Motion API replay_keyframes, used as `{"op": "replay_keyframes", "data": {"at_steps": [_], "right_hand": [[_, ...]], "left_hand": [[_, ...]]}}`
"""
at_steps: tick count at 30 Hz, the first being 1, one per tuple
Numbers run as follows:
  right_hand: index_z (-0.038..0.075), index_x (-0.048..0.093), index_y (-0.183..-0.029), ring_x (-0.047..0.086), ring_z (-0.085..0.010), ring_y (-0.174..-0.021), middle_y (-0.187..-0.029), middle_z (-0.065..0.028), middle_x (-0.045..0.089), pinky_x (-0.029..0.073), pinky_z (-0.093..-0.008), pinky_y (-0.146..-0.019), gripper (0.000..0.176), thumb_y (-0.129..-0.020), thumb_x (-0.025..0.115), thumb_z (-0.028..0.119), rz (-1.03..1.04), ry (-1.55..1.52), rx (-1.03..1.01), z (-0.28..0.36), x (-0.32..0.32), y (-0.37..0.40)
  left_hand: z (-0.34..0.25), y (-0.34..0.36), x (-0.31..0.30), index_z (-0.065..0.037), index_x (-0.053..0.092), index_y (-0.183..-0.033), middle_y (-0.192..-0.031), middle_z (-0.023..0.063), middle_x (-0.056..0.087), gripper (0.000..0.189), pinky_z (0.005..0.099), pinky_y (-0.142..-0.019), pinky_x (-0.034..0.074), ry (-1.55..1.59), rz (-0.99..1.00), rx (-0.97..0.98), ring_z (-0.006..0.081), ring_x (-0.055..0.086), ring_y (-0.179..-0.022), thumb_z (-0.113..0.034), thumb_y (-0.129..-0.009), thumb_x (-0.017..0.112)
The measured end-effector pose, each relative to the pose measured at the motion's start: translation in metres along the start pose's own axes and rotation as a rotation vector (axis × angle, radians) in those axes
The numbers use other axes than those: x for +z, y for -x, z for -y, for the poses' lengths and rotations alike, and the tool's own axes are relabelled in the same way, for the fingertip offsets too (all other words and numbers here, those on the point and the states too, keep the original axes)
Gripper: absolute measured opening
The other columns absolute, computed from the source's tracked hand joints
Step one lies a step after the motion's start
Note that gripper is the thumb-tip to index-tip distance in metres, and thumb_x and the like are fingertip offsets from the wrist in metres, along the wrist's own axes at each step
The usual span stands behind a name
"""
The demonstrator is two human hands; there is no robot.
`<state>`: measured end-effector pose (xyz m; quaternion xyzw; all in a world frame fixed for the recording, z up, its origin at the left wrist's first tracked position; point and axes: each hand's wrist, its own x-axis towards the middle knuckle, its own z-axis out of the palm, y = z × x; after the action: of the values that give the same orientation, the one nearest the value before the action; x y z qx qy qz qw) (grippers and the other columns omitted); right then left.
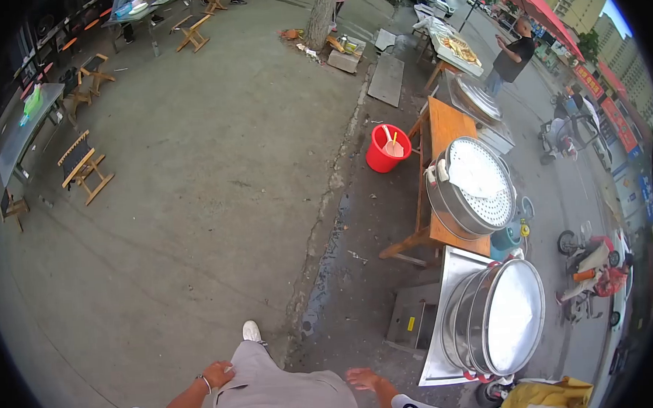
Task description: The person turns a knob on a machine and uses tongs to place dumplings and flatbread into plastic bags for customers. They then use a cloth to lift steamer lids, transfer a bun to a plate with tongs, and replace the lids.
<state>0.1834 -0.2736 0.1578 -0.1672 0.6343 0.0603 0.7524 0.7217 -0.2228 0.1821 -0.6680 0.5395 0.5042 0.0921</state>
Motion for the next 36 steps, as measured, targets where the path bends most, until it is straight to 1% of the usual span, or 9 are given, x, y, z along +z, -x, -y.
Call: {"op": "replay_keyframes", "data": {"at_steps": [8,12,16,21,22,25,32,33,36], "right_hand": [[0.019,0.065,-0.117,0.063,-0.0183,-0.105,-0.113,0.0000,0.066,0.053,-0.0404,-0.089,0.023,-0.096,0.055,0.016,-0.330,-0.385,0.149,0.142,-0.014,0.034],[0.015,0.064,-0.113,0.065,-0.0183,-0.097,-0.106,-0.0020,0.069,0.054,-0.0402,-0.083,0.021,-0.094,0.056,0.020,-0.222,0.040,-0.259,0.153,-0.096,-0.057],[0.020,0.067,-0.111,0.064,-0.0148,-0.094,-0.103,0.0018,0.068,0.054,-0.0393,-0.078,0.027,-0.084,0.067,0.015,-0.406,-0.278,0.269,0.420,-0.153,-0.080],[0.012,0.066,-0.115,0.061,-0.0098,-0.089,-0.099,0.0018,0.067,0.050,-0.0290,-0.076,0.026,-0.090,0.065,0.020,-0.307,-0.199,-0.606,0.763,-0.236,-0.055],[0.011,0.066,-0.115,0.061,-0.0094,-0.089,-0.101,0.0015,0.067,0.050,-0.0285,-0.077,0.027,-0.090,0.065,0.021,-0.336,-0.111,-0.682,0.827,-0.250,-0.044],[0.005,0.067,-0.114,0.062,-0.0135,-0.082,-0.091,-0.0035,0.068,0.050,-0.0290,-0.073,0.029,-0.090,0.064,0.021,-0.490,-0.024,-0.948,0.972,-0.293,-0.021],[0.011,0.068,-0.109,0.064,-0.0147,-0.078,-0.092,-0.0038,0.069,0.053,-0.0348,-0.069,0.021,-0.092,0.058,0.018,-0.572,-0.775,-0.520,1.002,-0.363,-0.058],[0.012,0.068,-0.104,0.065,-0.0165,-0.077,-0.091,-0.0045,0.069,0.053,-0.0369,-0.067,0.018,-0.092,0.059,0.019,-0.535,-0.708,-0.346,0.980,-0.363,-0.066],[0.011,0.068,-0.095,0.065,-0.0211,-0.074,-0.089,-0.0065,0.068,0.054,-0.0403,-0.063,0.011,-0.089,0.063,0.018,-0.574,-0.802,0.152,1.005,-0.351,-0.055]], "left_hand": [[-0.181,-0.245,-0.264,-0.007,0.062,-0.118,-0.110,0.0191,0.067,0.042,0.0453,-0.091,0.049,-0.104,0.010,0.373,0.0351,0.063,-0.105,-0.039,-0.092,0.051],[-0.321,-0.344,-0.404,-0.005,0.062,-0.117,-0.102,0.0154,0.070,0.035,0.0385,-0.083,0.053,0.285,-0.037,0.487,0.0269,0.067,-0.095,-0.030,-0.093,0.057],[-0.355,-0.431,-0.502,-0.005,0.063,-0.115,-0.095,0.0091,0.070,0.031,0.0312,-0.077,0.053,0.662,-0.074,0.262,0.0162,0.066,-0.084,-0.026,-0.092,0.060],[-0.282,-0.514,-0.599,-0.010,0.069,-0.085,-0.079,0.0085,0.071,0.020,0.0361,-0.070,0.054,0.134,-0.150,0.072,0.0240,0.068,-0.075,-0.029,-0.085,0.061],[-0.244,-0.550,-0.620,-0.013,0.066,-0.078,-0.078,0.0066,0.070,0.016,0.0353,-0.066,0.053,-0.560,-0.036,0.409,0.0213,0.068,-0.076,-0.027,-0.083,0.060],[-0.236,-0.591,-0.709,-0.015,0.069,-0.082,-0.084,0.0093,0.070,0.013,0.0445,-0.072,0.054,-0.987,0.339,0.585,0.0310,0.068,-0.083,-0.024,-0.075,0.061],[-0.389,-0.857,-0.908,-0.010,0.067,-0.071,-0.077,0.0127,0.068,0.015,0.0467,-0.063,0.052,-1.063,-0.171,0.522,0.0319,0.066,-0.073,-0.020,-0.076,0.057],[-0.429,-0.900,-0.945,-0.008,0.067,-0.069,-0.076,0.0142,0.069,0.016,0.0483,-0.062,0.051,-0.213,-0.250,0.421,0.0326,0.066,-0.073,-0.019,-0.075,0.056],[-0.647,-0.959,-1.049,-0.001,0.069,-0.088,-0.072,0.0063,0.067,0.023,0.0298,-0.062,0.051,0.291,-0.254,0.262,0.0120,0.062,-0.066,-0.022,-0.090,0.059]]}}
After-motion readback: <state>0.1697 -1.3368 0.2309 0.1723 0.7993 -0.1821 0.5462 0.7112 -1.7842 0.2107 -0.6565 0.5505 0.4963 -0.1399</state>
